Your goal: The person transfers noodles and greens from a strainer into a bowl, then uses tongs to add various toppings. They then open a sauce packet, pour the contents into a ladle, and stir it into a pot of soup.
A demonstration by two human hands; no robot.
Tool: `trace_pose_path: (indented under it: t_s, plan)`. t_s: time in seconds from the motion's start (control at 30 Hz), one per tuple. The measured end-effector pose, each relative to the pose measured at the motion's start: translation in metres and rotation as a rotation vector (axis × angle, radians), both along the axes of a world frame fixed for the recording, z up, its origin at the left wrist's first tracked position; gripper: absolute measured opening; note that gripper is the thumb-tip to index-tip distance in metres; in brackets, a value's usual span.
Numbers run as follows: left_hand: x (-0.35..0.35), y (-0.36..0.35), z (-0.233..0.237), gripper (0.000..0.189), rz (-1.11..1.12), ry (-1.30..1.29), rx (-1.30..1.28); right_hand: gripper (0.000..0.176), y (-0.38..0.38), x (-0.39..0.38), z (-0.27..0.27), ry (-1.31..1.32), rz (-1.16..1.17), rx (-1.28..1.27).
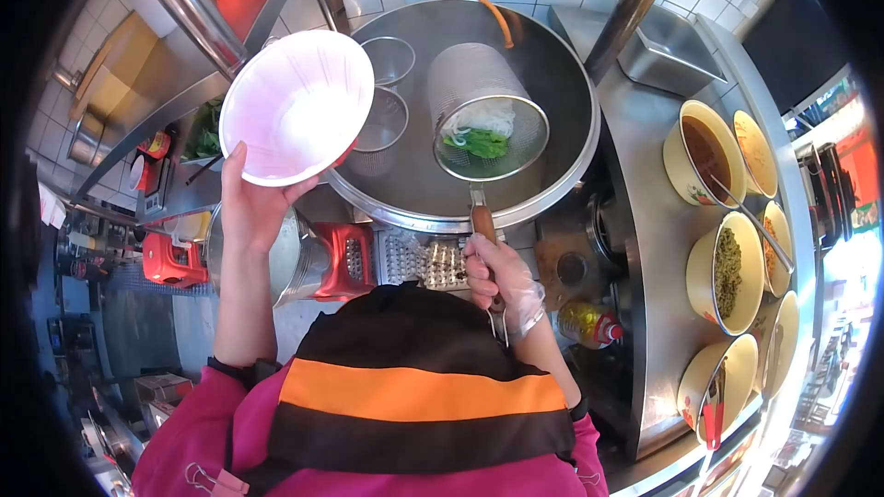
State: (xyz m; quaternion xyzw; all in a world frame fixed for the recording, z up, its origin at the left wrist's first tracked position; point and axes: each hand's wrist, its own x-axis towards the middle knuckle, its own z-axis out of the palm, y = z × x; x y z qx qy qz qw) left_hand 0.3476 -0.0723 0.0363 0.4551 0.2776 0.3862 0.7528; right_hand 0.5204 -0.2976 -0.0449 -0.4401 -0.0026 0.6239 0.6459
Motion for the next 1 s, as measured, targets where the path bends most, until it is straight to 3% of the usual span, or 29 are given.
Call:
trace_pose_path:
  t_s: [0.17, 0.3, 0.7, 1.0]
  plan:
    - [0.002, -0.001, -0.007, 0.060, -0.002, -0.039, -0.036, 0.023, 0.001, -0.003, 0.001, -0.066, -0.012, -0.035]
    - [-0.002, 0.001, -0.017, 0.061, 0.025, -0.026, -0.062, 0.018, -0.003, 0.002, -0.002, 0.091, -0.055, 0.004]
    - [-0.011, -0.005, -0.026, 0.060, 0.051, -0.087, -0.129, 0.018, -0.008, 0.014, -0.004, 0.153, -0.003, 0.020]
    - [-0.012, -0.006, -0.027, 0.058, 0.034, -0.093, -0.129, 0.022, -0.011, 0.023, -0.011, 0.363, -0.021, 0.110]
